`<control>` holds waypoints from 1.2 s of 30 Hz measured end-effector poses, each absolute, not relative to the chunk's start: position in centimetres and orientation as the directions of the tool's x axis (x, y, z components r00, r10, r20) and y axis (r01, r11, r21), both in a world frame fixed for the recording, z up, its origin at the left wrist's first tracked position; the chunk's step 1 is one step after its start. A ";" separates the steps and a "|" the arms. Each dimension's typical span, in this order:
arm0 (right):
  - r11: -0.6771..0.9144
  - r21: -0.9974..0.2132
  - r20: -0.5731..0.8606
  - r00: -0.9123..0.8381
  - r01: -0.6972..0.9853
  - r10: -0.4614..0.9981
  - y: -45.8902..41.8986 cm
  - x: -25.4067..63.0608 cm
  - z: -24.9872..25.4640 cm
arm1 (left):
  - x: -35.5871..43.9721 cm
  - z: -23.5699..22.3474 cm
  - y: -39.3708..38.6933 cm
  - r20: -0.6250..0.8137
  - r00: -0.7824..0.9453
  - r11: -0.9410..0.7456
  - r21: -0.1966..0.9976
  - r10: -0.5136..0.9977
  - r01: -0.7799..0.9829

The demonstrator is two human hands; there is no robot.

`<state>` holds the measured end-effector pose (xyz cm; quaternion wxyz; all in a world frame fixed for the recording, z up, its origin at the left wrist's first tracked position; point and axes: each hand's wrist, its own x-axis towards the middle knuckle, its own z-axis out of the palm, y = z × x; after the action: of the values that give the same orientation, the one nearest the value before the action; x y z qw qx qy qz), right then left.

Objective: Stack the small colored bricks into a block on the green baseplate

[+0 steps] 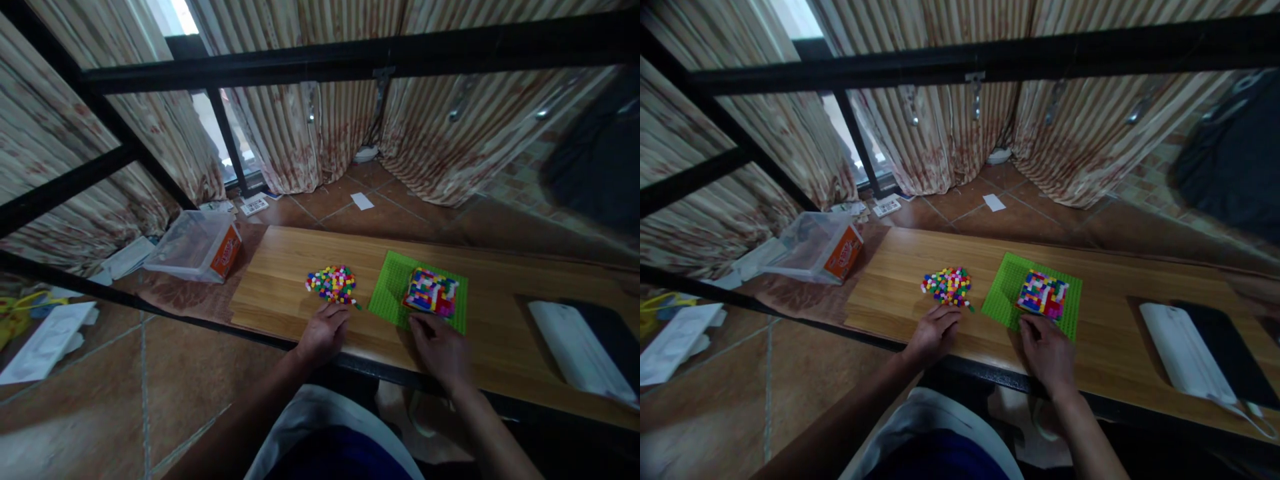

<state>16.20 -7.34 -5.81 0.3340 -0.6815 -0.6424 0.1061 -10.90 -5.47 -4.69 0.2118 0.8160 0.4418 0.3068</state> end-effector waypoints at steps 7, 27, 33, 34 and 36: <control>0.153 -0.576 0.384 0.101 0.803 0.918 -6.2 12.2 -3.7 | -13.0 -4.6 -4.9 0.405 0.264 -0.472 0.601 0.876 0.645; 0.168 -0.623 0.182 -0.067 0.764 0.981 -0.5 5.1 -3.6 | -15.8 -4.9 -3.0 0.382 -0.018 -0.262 0.665 0.924 0.700; 0.165 -0.550 0.188 -0.071 0.819 0.980 -0.8 4.3 -3.0 | -15.8 -5.0 -2.9 0.394 -0.016 -0.272 0.662 0.919 0.699; 0.155 -0.537 0.178 -0.068 0.829 0.982 -0.8 4.1 -3.0 | -15.8 -5.0 -2.9 0.398 -0.016 -0.275 0.661 0.917 0.698; 0.130 -0.513 0.149 -0.061 0.848 0.987 -0.7 3.7 -3.0 | -15.8 -5.1 -2.8 0.410 -0.016 -0.283 0.658 0.912 0.697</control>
<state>3.70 -0.67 -2.98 0.2366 -0.6431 -0.7134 0.1465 -15.78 -2.84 -5.08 0.1314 0.6889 0.5840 0.4088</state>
